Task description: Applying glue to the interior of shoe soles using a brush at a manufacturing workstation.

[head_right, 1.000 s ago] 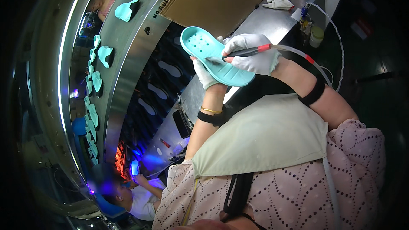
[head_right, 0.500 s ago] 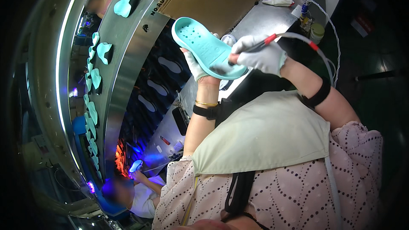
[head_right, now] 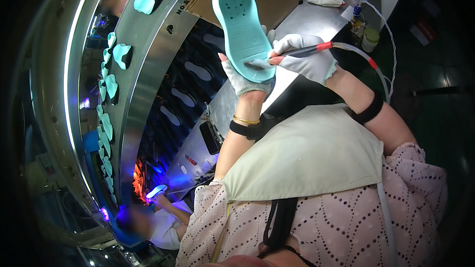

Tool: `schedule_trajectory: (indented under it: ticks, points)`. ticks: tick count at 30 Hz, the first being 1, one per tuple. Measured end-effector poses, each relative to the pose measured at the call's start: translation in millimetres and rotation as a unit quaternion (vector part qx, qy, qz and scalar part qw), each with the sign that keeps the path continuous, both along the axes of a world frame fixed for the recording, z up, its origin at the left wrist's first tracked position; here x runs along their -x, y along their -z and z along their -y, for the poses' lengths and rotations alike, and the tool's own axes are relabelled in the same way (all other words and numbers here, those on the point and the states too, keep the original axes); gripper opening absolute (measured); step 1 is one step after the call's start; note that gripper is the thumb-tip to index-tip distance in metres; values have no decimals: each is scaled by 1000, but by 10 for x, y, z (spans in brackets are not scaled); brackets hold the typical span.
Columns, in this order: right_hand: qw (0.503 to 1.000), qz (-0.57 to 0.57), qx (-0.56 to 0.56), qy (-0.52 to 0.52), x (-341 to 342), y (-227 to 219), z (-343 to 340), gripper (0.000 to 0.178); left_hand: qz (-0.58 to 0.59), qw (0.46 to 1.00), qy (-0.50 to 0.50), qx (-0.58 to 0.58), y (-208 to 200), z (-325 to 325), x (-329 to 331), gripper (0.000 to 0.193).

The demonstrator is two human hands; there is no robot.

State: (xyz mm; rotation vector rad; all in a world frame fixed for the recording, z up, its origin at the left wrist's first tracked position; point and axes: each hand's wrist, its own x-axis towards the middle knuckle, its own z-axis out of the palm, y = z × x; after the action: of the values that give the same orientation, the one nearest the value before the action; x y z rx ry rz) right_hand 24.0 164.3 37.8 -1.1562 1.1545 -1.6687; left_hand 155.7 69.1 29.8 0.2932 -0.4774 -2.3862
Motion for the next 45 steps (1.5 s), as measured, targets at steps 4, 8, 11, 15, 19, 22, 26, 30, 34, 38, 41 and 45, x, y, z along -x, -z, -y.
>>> schedule_trajectory:
  ticks: [4,8,11,15,19,22,26,30,34,38,41,45]
  points:
    - [981,-171,92,-24,-51,-10,9,10,-26,999,25,11,-70,61,-23,74]
    - [998,-32,18,-43,-58,-53,16,8,-59,995,75,-7,-148,117,-93,74]
    - [991,-127,21,-35,-151,-85,-57,8,-26,998,49,-16,-142,198,-79,74]
    - [980,-65,-163,-91,-174,-244,-143,8,-40,996,74,-6,-134,248,-147,76]
    - [995,54,-45,-70,-88,-221,5,18,3,996,88,22,-230,242,-173,71]
    - [992,-54,33,-114,-36,-153,158,20,84,994,75,-5,-244,294,-208,59]
    - [969,-132,-45,-203,36,-277,191,23,160,975,152,21,-130,516,-261,55]
    - [959,-190,-36,-208,167,-316,231,22,240,949,202,29,-239,503,-280,52]
    - [957,-208,-58,-195,158,-351,301,20,195,948,251,2,-233,528,-224,51]
    - [941,-266,-32,-208,360,-298,324,22,379,901,187,99,-254,593,-274,56]
    - [943,-283,-28,-174,436,-416,278,22,303,923,230,52,-244,552,-314,60]
    - [988,-138,-9,-69,193,-325,267,11,208,952,224,27,-147,480,-281,64]
